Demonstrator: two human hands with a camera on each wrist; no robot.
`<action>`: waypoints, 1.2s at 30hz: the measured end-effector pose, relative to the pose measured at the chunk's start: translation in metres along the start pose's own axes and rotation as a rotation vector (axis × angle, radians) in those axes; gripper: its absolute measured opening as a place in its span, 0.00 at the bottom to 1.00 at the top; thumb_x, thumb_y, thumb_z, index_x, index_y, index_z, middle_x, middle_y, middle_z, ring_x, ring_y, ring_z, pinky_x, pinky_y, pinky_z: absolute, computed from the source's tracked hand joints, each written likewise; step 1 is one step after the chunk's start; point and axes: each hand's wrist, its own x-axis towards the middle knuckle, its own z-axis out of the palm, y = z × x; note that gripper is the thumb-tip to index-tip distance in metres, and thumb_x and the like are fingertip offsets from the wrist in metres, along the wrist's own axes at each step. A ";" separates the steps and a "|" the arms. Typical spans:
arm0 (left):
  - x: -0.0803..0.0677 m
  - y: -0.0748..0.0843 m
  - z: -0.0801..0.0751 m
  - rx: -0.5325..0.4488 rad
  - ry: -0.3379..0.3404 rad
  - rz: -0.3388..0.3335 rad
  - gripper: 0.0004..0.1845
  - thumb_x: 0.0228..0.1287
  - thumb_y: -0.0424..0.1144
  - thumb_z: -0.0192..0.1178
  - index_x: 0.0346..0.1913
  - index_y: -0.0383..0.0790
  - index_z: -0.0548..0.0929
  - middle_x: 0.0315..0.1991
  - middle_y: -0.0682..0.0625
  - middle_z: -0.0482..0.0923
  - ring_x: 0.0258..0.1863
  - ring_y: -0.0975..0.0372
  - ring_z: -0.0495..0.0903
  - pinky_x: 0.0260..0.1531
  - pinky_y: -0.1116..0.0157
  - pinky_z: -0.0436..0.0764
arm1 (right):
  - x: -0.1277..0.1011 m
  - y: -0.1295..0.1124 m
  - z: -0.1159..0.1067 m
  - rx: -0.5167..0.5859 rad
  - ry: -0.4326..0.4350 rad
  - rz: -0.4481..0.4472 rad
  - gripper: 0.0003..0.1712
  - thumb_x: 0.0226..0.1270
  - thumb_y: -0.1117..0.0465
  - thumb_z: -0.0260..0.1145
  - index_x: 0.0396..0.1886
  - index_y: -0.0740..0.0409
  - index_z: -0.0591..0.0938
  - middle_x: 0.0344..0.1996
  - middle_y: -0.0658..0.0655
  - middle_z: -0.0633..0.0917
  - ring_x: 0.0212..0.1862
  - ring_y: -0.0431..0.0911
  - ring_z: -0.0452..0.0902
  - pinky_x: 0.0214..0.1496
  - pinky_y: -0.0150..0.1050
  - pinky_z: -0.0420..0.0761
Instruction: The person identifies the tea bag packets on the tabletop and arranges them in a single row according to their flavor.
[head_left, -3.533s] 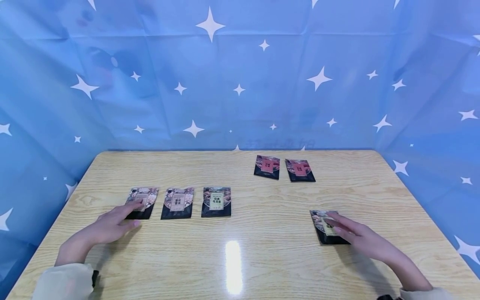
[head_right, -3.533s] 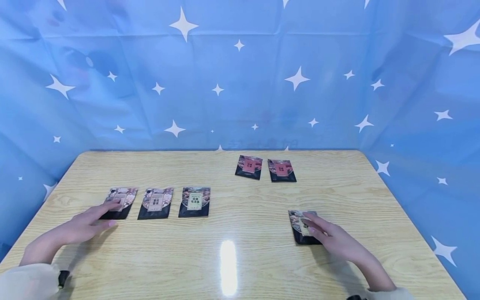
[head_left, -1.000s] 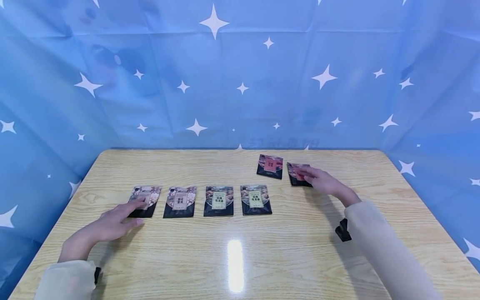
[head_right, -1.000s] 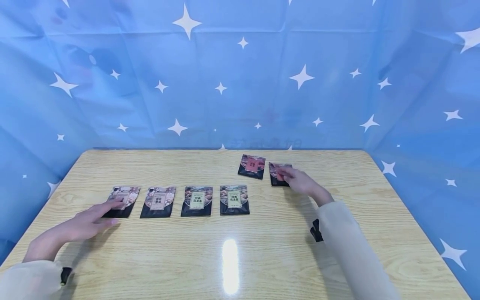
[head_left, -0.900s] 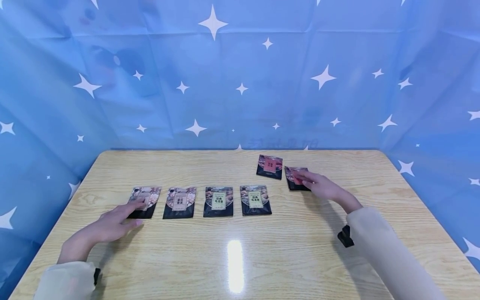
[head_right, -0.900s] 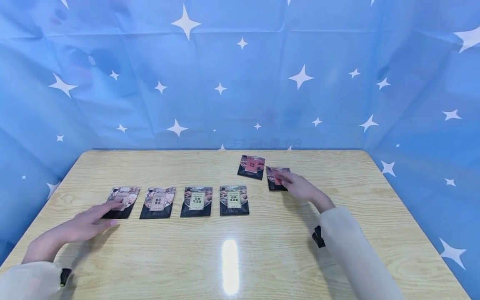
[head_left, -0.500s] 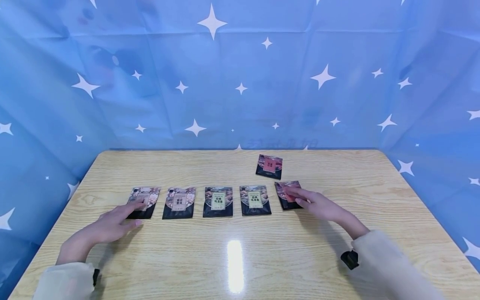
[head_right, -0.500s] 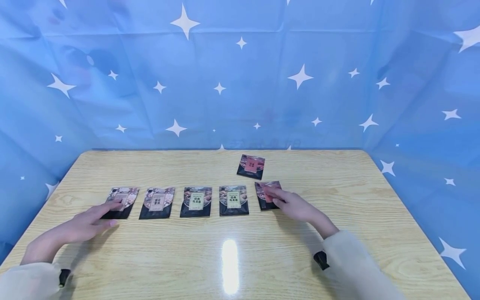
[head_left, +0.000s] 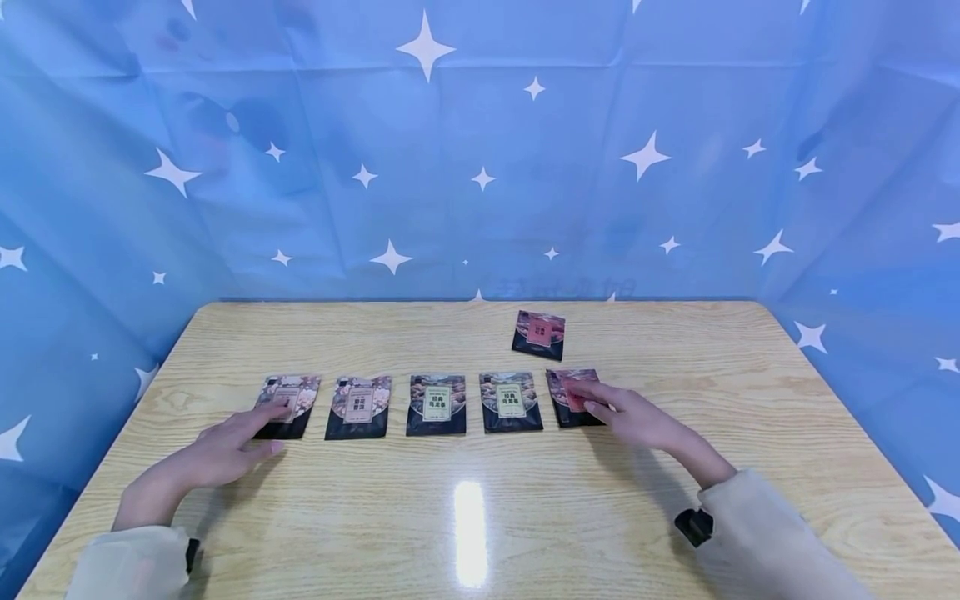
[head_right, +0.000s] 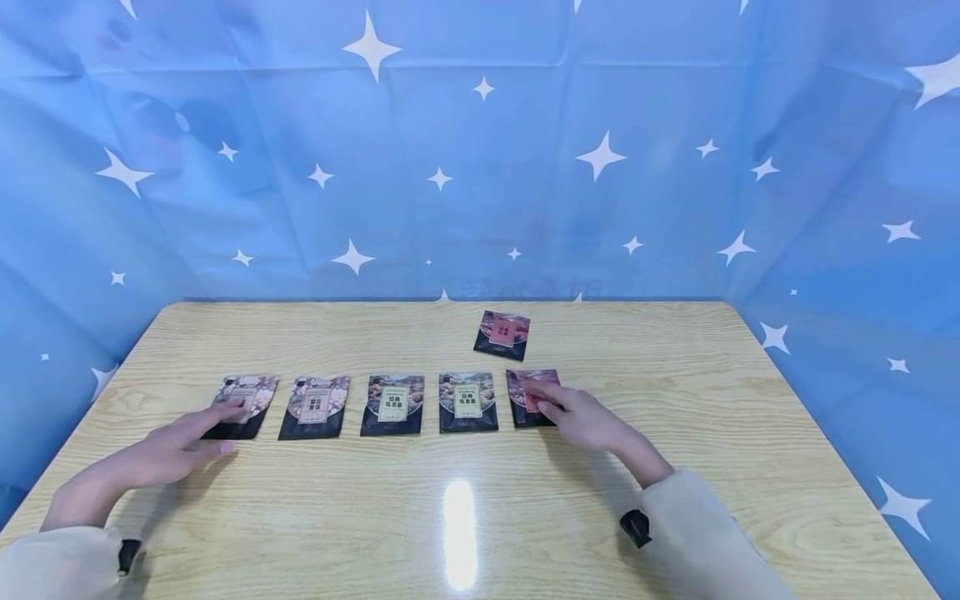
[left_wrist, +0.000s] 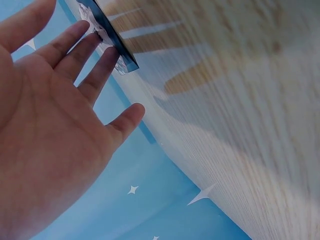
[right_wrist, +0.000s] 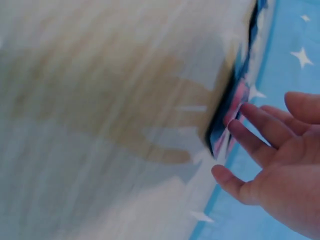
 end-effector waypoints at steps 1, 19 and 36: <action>0.000 0.000 0.000 -0.001 -0.003 -0.004 0.29 0.66 0.45 0.53 0.63 0.30 0.64 0.65 0.28 0.53 0.60 0.31 0.52 0.47 0.32 0.53 | 0.002 -0.001 -0.002 0.003 0.000 0.002 0.23 0.73 0.66 0.46 0.66 0.64 0.63 0.62 0.68 0.67 0.64 0.63 0.58 0.59 0.59 0.63; 0.000 0.002 0.001 -0.004 0.001 0.004 0.28 0.66 0.44 0.53 0.63 0.30 0.65 0.64 0.28 0.53 0.60 0.32 0.52 0.49 0.32 0.54 | 0.081 -0.015 -0.017 0.113 -0.005 0.076 0.27 0.75 0.61 0.42 0.70 0.65 0.54 0.67 0.68 0.56 0.67 0.62 0.50 0.64 0.58 0.56; -0.001 0.002 0.000 -0.001 -0.001 0.007 0.28 0.67 0.44 0.53 0.63 0.29 0.65 0.64 0.28 0.53 0.60 0.31 0.52 0.49 0.33 0.54 | 0.094 0.002 -0.017 0.110 -0.011 0.159 0.27 0.76 0.59 0.40 0.71 0.63 0.52 0.67 0.68 0.55 0.67 0.63 0.50 0.64 0.58 0.56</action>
